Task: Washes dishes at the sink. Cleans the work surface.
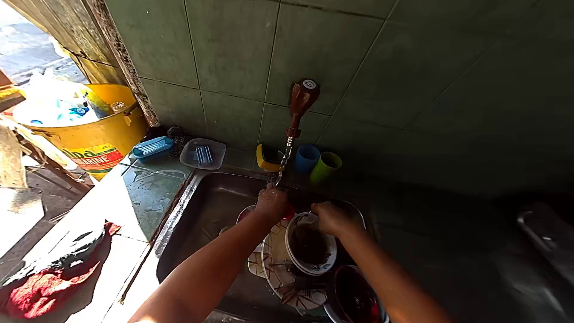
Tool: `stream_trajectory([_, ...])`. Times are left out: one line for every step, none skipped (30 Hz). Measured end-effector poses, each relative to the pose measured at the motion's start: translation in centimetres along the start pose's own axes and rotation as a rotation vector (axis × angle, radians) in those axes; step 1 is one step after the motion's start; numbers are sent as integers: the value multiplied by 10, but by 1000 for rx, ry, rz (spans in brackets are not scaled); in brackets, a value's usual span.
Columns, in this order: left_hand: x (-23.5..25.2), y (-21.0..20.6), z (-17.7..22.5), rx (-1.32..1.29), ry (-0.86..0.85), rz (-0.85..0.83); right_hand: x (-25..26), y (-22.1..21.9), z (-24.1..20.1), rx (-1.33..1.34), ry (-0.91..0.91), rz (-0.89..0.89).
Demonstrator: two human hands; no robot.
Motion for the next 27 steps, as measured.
stream_trajectory([-1,2,4,38,-15,18,-2,-1,0,9,-18,47])
stream_trajectory([-4,5,6,50,-12,12,-4,-1,-1,14,-16,88])
stream_trajectory([-8,8,5,45,7,-3,-5,1,-3,12,-1,118])
stream_trajectory([-14,11,0,18,44,-26,-6,4,-6,9,23,142])
stream_trajectory([-21,13,-8,-23,91,-50,-10,9,-11,7,57,170])
stream_trajectory([-27,13,-19,-77,131,-55,-16,16,-18,10,100,211])
stream_trajectory([-32,12,-33,-131,165,-44,-24,23,-25,17,166,277])
stream_trajectory([-36,8,-48,-158,195,-39,-34,29,-33,25,260,364])
stream_trajectory([-40,5,-63,-174,222,-31,-42,33,-38,27,382,472])
stream_trajectory([-45,3,-76,-186,236,-11,-49,35,-42,33,527,601])
stream_trajectory([-52,2,-88,-207,241,16,-54,36,-43,45,659,713])
stream_trajectory([-59,2,-98,-227,247,42,-58,37,-43,58,750,793])
stream_trajectory([-65,3,-106,-246,250,64,-61,37,-41,69,806,854])
stream_trajectory([-72,3,-113,-276,251,92,-65,39,-40,84,841,907])
stream_trajectory([-77,2,-120,-301,254,130,-69,41,-39,102,858,958])
stream_trajectory([-82,-1,-128,-316,265,166,-74,45,-39,131,870,1004])
stream_trajectory([-86,-3,-135,-328,288,187,-79,51,-41,158,881,1052])
stream_trajectory([-90,-6,-141,-343,318,196,-83,56,-44,179,876,1091])
stream_trajectory([-94,-8,-145,-369,349,196,-84,61,-50,201,851,1106])
stream_trajectory([-97,-11,-147,-406,373,183,-80,63,-58,224,808,1092])
stream_trajectory([-99,-14,-146,-448,391,153,-73,63,-68,242,772,1071])
stream_trajectory([-99,-20,-145,-488,394,111,-62,61,-80,246,739,1054])
stream_trajectory([-98,-26,-140,-539,394,62,-52,59,-93,244,694,1035])
stream_trajectory([-98,-32,-134,-613,397,18,-40,58,-105,253,618,979])
stream_trajectory([-99,-37,-127,-716,410,-24,-29,58,-115,274,513,888])
stream_trajectory([-101,-39,-118,-834,429,-73,-19,60,-123,311,396,777])
stream_trajectory([-104,-41,-110,-949,447,-120,-10,61,-128,354,276,656])
Point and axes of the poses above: each hand's wrist, its own x-axis towards the middle knuckle, its own y-axis out of the back of the hand, z = x × y, the point moved 6 cm from there along x, towards the middle knuckle, and after that the axes turned 11 degrees about x, right-handed, at the moved point
